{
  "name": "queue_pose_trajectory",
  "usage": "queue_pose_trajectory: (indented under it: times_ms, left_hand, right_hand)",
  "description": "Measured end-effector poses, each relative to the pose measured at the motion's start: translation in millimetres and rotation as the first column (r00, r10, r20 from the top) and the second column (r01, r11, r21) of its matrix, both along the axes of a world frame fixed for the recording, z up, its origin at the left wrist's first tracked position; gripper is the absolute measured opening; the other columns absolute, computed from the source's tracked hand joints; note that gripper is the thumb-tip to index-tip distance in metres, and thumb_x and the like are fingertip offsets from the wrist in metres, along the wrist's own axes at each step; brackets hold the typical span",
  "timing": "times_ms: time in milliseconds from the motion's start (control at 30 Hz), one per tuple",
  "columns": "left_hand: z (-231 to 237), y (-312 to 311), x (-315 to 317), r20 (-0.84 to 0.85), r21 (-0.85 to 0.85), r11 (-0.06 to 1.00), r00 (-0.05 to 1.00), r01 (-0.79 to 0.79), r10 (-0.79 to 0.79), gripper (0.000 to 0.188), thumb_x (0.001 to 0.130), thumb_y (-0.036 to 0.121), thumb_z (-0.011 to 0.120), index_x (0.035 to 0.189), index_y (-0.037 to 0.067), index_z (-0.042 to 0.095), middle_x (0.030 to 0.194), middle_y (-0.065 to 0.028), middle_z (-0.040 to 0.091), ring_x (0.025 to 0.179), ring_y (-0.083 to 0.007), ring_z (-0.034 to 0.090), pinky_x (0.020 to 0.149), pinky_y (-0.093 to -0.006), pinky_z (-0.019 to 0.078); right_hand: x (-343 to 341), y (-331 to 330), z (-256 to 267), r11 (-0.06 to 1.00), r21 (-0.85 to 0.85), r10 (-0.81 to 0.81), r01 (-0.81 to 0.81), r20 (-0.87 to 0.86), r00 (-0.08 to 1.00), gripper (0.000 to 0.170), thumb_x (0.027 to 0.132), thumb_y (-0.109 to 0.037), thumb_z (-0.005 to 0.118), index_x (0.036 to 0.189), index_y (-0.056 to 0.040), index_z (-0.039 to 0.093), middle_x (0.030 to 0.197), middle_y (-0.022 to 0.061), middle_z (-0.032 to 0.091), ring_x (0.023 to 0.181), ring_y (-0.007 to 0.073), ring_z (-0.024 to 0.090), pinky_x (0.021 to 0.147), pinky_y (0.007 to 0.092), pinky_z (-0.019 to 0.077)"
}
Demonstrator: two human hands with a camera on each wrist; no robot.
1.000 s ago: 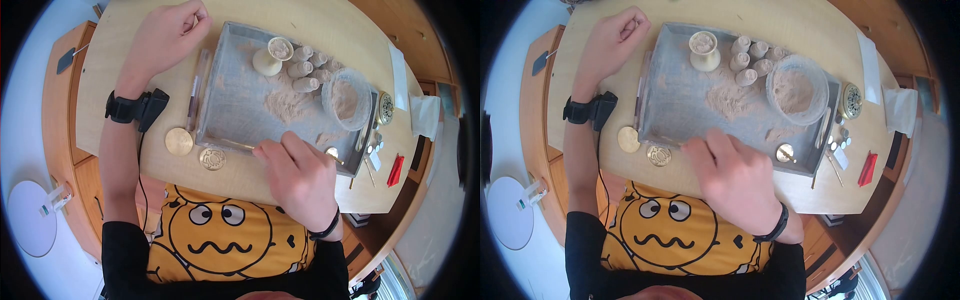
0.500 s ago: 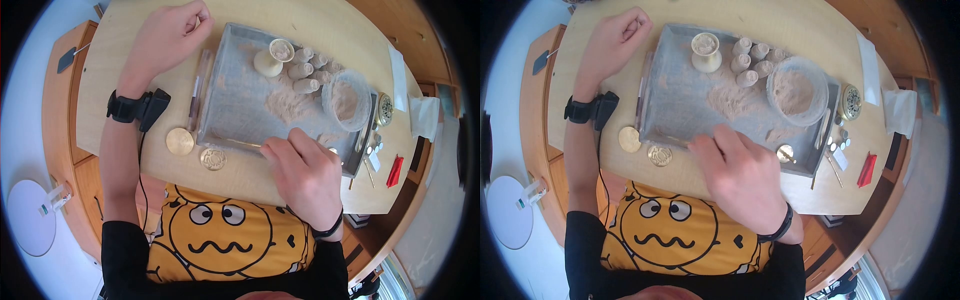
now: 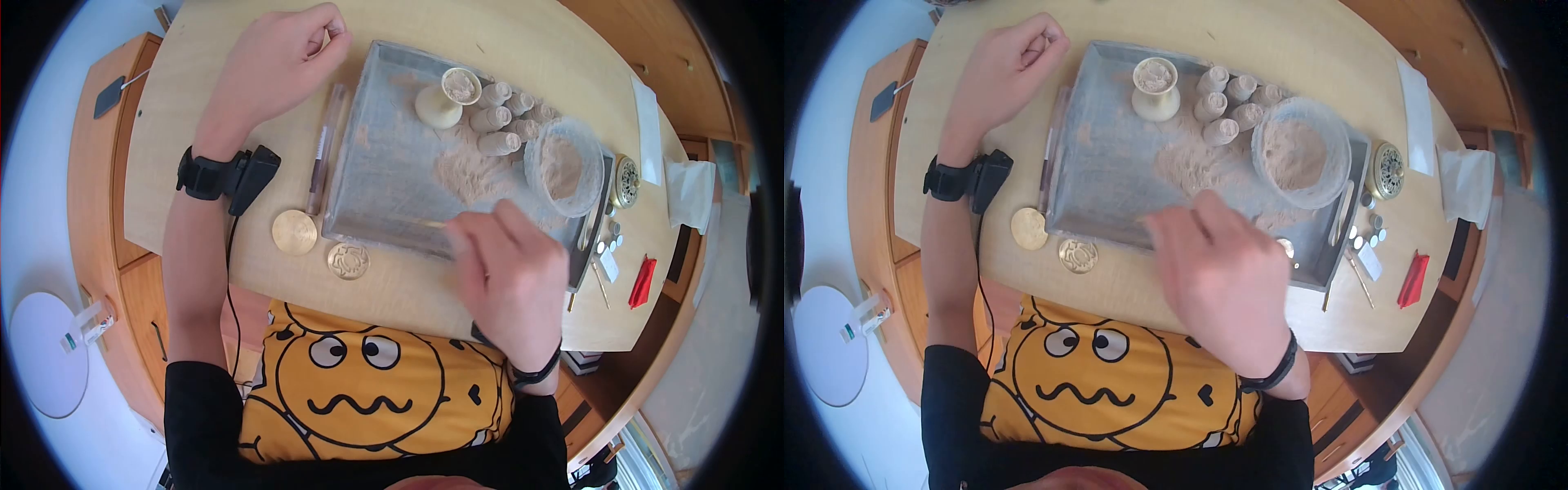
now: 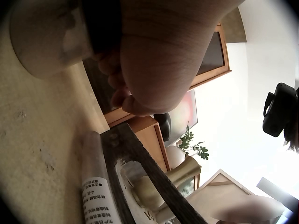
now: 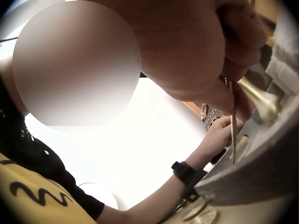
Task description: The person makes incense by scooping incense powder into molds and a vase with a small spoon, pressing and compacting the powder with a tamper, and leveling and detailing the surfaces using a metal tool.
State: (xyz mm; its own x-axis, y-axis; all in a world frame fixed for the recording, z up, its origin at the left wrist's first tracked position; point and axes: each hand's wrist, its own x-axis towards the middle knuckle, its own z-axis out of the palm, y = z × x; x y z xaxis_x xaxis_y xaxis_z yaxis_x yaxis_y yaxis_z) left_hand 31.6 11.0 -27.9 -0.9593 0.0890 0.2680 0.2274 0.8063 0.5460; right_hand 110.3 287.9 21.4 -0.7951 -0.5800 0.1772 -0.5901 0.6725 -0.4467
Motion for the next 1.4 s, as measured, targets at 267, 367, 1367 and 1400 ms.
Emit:
queue_pose_trajectory:
  times_ms: [267, 367, 1367, 1400]
  left_hand:
    - [-1.4, -2.5, -0.4, -0.014, -0.014, 1.000, 1.000, 0.025, -0.025, 0.018, 0.094, 0.017, 0.059, 0.086, 0.002, 0.055, 0.056, -0.0042, 0.035, 0.051, -0.0131, 0.031, 0.049, -0.0308, 0.0276]
    - [-3.0, -0.9, 0.5, -0.047, 0.022, 0.999, 0.998, 0.036, -0.035, 0.018, 0.094, 0.018, 0.059, 0.086, 0.002, 0.055, 0.056, -0.0043, 0.034, 0.050, -0.0134, 0.031, 0.049, -0.0311, 0.0274]
    - [-0.2, -2.4, -1.1, -0.046, -0.033, 0.999, 0.999, 0.021, -0.022, 0.017, 0.093, 0.017, 0.059, 0.086, 0.002, 0.056, 0.057, -0.0052, 0.035, 0.051, -0.0145, 0.033, 0.050, -0.0311, 0.0293]
    - [-1.5, -2.2, -0.9, -0.050, -0.014, 0.999, 0.998, 0.030, -0.030, 0.017, 0.093, 0.017, 0.059, 0.086, 0.002, 0.056, 0.057, -0.0052, 0.035, 0.051, -0.0145, 0.033, 0.050, -0.0311, 0.0294]
  right_hand:
    - [-10.1, 14.6, 4.5, 0.985, 0.048, -0.159, 0.167, -0.140, 0.977, 0.009, 0.081, -0.007, 0.071, 0.079, -0.0066, 0.062, 0.069, 0.0071, 0.049, 0.053, 0.0245, 0.056, 0.047, 0.0349, 0.0433]
    - [-0.6, 3.6, 5.1, 1.000, -0.007, -0.026, 0.026, -0.019, 0.999, 0.008, 0.081, -0.006, 0.071, 0.080, -0.0066, 0.063, 0.069, 0.0073, 0.049, 0.052, 0.0257, 0.055, 0.048, 0.0357, 0.0438]
    - [-12.8, 19.3, 12.1, 0.979, 0.079, -0.176, 0.186, -0.118, 0.977, 0.009, 0.081, -0.006, 0.072, 0.081, -0.0036, 0.064, 0.069, 0.0084, 0.049, 0.053, 0.0264, 0.055, 0.048, 0.0362, 0.0425]
    - [-13.6, 20.4, 13.4, 0.980, 0.052, -0.187, 0.192, -0.098, 0.977, 0.009, 0.080, -0.006, 0.072, 0.081, -0.0036, 0.064, 0.070, 0.0084, 0.049, 0.054, 0.0264, 0.055, 0.048, 0.0362, 0.0424]
